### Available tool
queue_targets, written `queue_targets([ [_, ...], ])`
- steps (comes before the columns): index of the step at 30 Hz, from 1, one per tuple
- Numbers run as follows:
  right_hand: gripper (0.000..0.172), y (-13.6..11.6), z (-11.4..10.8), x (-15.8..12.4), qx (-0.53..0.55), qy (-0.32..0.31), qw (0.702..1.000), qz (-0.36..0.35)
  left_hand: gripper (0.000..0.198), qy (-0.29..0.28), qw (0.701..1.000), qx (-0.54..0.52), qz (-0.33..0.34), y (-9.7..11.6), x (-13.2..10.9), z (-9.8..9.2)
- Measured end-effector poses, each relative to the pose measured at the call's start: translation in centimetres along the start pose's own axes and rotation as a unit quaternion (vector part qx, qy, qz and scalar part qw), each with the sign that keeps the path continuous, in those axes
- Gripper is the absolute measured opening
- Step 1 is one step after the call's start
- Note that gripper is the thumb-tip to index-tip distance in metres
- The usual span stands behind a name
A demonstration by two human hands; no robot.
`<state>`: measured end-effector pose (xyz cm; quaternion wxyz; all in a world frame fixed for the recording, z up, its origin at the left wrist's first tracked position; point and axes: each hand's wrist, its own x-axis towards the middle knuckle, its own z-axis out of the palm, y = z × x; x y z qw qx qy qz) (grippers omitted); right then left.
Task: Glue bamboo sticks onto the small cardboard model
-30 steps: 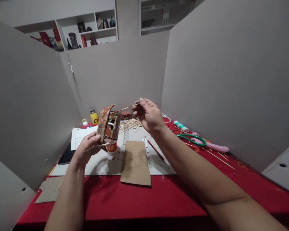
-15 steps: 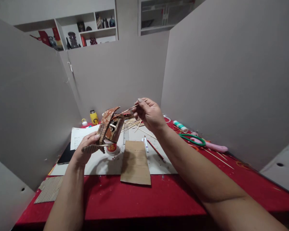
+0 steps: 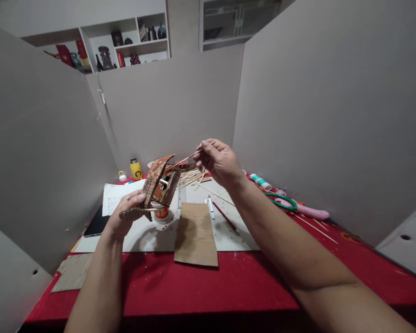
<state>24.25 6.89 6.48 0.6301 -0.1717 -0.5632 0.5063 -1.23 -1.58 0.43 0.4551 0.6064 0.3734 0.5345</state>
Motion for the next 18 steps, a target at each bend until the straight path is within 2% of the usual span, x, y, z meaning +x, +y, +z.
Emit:
queue_targets([
  [4,0.025,0.3,0.4,-0.1,-0.002,-0.019,1.000,0.013,0.029,-0.009,1.000,0.012,0.009,0.1,0.0,0.1],
  [7,0.024,0.5,0.4,-0.1,0.005,-0.029,1.000,-0.003,0.029,-0.010,1.000,0.010,0.009,0.0,0.0,0.1],
  [12,0.027,0.8,-0.7,0.6,0.007,0.007,0.999,-0.036,0.029,-0.007,1.000,0.004,0.009,0.0,-0.1,0.0],
  [18,0.036,1.0,-1.5,1.0,0.025,-0.022,0.997,-0.065,0.031,-0.012,1.000,-0.021,0.020,0.1,-0.2,-0.2],
])
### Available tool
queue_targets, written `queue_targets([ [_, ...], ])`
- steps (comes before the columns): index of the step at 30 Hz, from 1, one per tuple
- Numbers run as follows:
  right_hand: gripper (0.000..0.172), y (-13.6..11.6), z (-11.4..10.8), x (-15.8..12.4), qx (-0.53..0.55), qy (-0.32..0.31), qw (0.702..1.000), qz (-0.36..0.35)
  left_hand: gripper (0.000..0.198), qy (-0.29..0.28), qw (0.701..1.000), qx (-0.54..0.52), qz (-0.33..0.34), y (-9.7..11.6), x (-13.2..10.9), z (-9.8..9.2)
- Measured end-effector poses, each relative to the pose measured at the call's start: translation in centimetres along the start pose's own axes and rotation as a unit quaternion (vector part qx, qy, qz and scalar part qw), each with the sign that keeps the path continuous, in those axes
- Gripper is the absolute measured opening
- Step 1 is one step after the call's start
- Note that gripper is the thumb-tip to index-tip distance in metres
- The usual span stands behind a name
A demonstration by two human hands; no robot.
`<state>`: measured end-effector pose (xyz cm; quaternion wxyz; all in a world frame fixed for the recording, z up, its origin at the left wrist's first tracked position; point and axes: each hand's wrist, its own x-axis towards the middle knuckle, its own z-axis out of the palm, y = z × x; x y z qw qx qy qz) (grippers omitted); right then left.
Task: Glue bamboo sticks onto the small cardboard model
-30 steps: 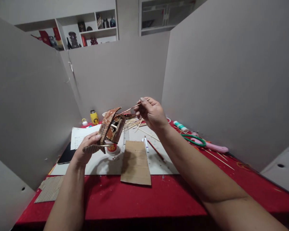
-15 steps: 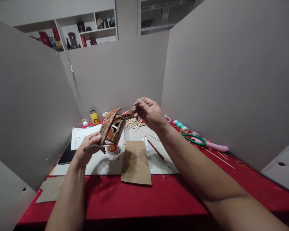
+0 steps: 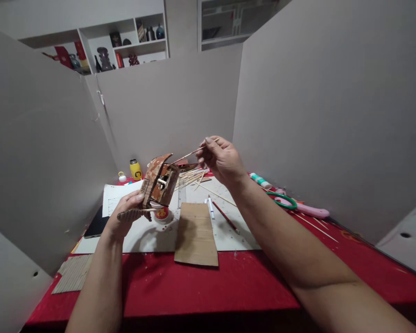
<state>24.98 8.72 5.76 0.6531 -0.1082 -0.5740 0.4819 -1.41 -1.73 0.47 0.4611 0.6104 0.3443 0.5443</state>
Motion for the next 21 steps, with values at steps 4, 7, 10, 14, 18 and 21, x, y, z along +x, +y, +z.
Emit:
queue_targets([
  [4,0.039,-0.29,0.04,-0.20,0.004,-0.022,1.000,0.008,0.030,-0.014,1.000,-0.004,0.017,0.16,-0.10,-0.03],
  [7,0.038,-0.35,0.15,-0.27,0.014,-0.023,1.000,0.009,0.029,-0.018,1.000,-0.007,0.015,0.21,-0.10,-0.05],
  [10,0.037,-0.10,0.39,-0.33,0.023,-0.024,0.999,0.015,0.030,-0.018,1.000,-0.005,0.009,0.26,-0.11,-0.01],
  [14,0.036,0.26,0.78,-0.47,0.022,-0.048,0.998,0.040,0.030,-0.020,1.000,0.013,0.003,0.39,-0.19,0.16],
  [18,0.036,0.38,0.53,-0.26,0.027,-0.031,0.999,0.034,0.030,-0.021,1.000,0.015,0.007,0.56,-0.16,0.31],
  [21,0.036,0.44,0.23,-0.03,0.035,0.000,0.999,0.015,0.032,-0.021,1.000,0.018,0.013,0.59,-0.09,0.33],
])
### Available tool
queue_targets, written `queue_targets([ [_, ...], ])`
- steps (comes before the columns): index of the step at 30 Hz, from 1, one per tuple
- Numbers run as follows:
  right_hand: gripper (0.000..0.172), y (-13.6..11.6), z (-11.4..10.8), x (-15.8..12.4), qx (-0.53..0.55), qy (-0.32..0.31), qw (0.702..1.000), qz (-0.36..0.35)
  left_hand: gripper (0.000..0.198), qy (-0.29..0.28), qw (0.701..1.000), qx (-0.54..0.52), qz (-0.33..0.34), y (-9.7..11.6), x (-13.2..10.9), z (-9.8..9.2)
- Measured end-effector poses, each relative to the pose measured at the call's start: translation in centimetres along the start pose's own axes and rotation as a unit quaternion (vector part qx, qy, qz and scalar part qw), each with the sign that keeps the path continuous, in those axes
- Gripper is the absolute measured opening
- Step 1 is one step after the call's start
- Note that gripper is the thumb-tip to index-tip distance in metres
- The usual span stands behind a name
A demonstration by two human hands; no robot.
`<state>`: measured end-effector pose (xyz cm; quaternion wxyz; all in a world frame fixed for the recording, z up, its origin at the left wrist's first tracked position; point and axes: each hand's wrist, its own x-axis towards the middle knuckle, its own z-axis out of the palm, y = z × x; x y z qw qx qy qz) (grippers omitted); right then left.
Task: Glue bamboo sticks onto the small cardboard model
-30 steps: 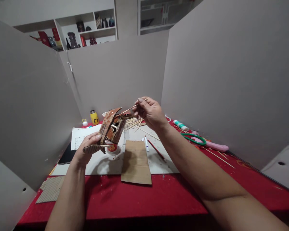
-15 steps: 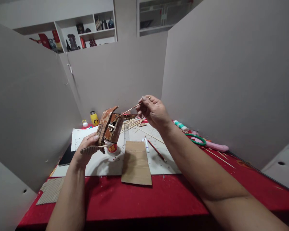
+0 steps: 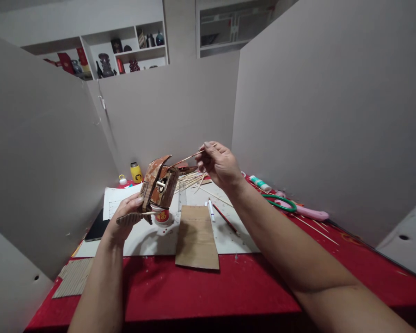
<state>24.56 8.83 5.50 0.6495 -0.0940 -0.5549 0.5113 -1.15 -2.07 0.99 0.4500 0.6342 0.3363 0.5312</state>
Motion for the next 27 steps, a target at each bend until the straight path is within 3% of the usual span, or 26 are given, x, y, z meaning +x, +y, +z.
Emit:
queue_targets([
  [9,0.041,-0.3,1.2,-0.8,-0.025,-0.074,0.997,-0.006,0.031,0.016,1.000,-0.015,-0.015,-0.4,-0.1,-0.2],
  [18,0.039,-0.6,0.5,-0.5,-0.042,-0.055,0.998,-0.011,0.031,0.024,0.999,-0.005,-0.024,-0.5,0.0,-0.1],
  [24,0.038,-0.7,0.9,-0.7,-0.017,0.007,0.999,-0.038,0.034,0.040,0.999,-0.016,-0.031,-0.2,-0.1,0.4],
  [27,0.040,-0.4,1.3,-0.9,-0.035,-0.006,0.999,-0.030,0.035,0.049,0.998,-0.018,-0.043,-0.2,-0.1,0.6],
])
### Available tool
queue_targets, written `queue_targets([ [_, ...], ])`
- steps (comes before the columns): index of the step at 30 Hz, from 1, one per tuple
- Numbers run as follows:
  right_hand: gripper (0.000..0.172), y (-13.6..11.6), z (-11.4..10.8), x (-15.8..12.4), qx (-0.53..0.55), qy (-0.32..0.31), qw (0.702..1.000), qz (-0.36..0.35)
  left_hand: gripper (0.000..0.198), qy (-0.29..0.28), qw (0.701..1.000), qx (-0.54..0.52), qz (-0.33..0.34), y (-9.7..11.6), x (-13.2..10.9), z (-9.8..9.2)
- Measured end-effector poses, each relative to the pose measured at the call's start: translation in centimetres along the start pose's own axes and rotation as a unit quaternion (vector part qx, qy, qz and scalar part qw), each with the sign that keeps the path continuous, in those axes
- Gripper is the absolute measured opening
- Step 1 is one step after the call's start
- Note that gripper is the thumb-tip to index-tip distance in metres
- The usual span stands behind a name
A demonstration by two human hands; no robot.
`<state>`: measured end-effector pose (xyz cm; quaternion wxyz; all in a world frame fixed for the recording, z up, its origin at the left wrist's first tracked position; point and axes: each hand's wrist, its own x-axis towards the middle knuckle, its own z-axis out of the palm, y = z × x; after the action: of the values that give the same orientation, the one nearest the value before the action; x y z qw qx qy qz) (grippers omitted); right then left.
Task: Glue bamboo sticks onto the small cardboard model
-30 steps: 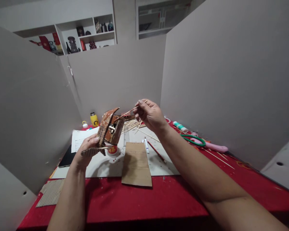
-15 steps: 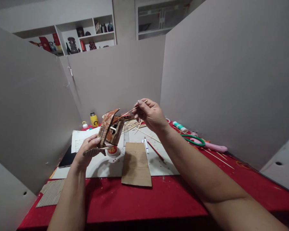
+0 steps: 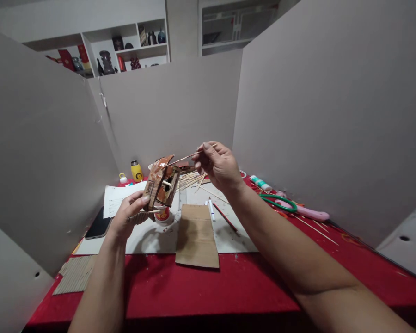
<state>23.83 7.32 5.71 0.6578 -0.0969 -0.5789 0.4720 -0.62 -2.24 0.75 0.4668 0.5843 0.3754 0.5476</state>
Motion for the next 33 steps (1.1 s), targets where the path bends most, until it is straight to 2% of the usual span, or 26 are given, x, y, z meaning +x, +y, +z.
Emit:
queue_targets([
  [6,0.042,0.0,0.3,-0.3,-0.017,-0.047,0.999,0.010,0.036,0.020,1.000,-0.002,-0.003,-0.1,0.0,0.2],
  [10,0.040,-0.1,-0.1,-0.1,-0.007,-0.041,0.999,-0.011,0.033,0.021,1.000,0.009,-0.003,-0.2,0.1,0.0],
  [15,0.039,-0.2,-0.4,-0.1,-0.029,-0.065,0.997,0.008,0.034,0.022,1.000,-0.009,0.007,-0.3,0.1,0.0],
  [20,0.040,-0.6,-0.2,-0.3,-0.041,-0.040,0.998,-0.008,0.034,0.023,1.000,-0.005,0.005,-0.3,0.1,0.1],
  [24,0.037,-1.1,0.4,-0.8,-0.055,-0.070,0.996,-0.009,0.032,0.042,0.999,-0.014,0.016,0.0,0.1,0.4],
  [30,0.035,-0.8,0.7,-0.7,-0.065,0.015,0.997,-0.047,0.035,0.051,0.998,-0.013,0.027,0.0,0.1,0.6],
  [33,0.032,-0.4,0.6,-0.7,-0.084,0.008,0.995,-0.051,0.035,0.071,0.996,-0.023,0.039,-0.1,0.1,0.6],
])
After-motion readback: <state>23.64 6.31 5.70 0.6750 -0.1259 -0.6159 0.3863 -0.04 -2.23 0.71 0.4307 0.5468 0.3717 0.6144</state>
